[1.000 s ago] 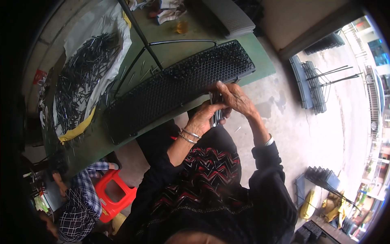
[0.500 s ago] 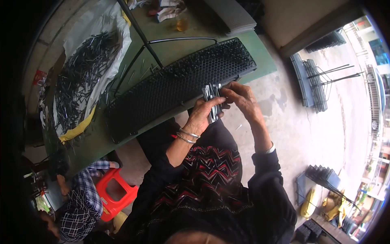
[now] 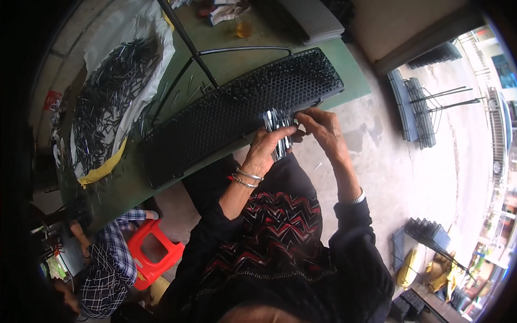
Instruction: Sorting and inspecting small metal components at a workbench in a fabrication setting.
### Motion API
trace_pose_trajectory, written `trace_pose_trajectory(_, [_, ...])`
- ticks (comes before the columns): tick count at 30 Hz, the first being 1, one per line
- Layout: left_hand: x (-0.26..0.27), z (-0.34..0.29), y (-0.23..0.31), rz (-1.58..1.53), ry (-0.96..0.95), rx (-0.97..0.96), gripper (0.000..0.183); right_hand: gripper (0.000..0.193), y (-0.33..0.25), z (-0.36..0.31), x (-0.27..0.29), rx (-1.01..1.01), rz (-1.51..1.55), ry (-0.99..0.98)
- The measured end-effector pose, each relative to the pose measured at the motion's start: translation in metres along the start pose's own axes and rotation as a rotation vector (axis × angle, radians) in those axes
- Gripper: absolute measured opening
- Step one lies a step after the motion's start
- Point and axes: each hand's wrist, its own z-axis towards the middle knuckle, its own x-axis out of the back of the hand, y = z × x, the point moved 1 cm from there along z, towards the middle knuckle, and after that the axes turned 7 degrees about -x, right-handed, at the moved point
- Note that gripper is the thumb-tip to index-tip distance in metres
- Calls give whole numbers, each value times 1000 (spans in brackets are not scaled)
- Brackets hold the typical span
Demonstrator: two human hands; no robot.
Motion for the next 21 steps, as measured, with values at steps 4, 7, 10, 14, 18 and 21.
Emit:
trace_pose_trajectory(4, [-1,-3,4,60,-8,-14,13,25,-8,2,1,26,-113,16])
trace_pose_trajectory(7, [-1,-2,4,106,-38,-13,12,24,-9,7,2,48,-114,-50])
trace_pose_trajectory(10, [-5,-3,4,66,-44,-48,13,22,-16,8,7,49,-119,-123])
trace_pose_trajectory(14, [-1,-1,-1,26,21,7,14,20,-16,14,12,29,-106,-203])
trace_pose_trajectory(18, [3,4,-1,-67,84,74,15,16,-22,15,18,137,-68,56])
trace_pose_trajectory(21, [0,4,-1,-134,55,104,17,13,-18,32,24,290,-55,420])
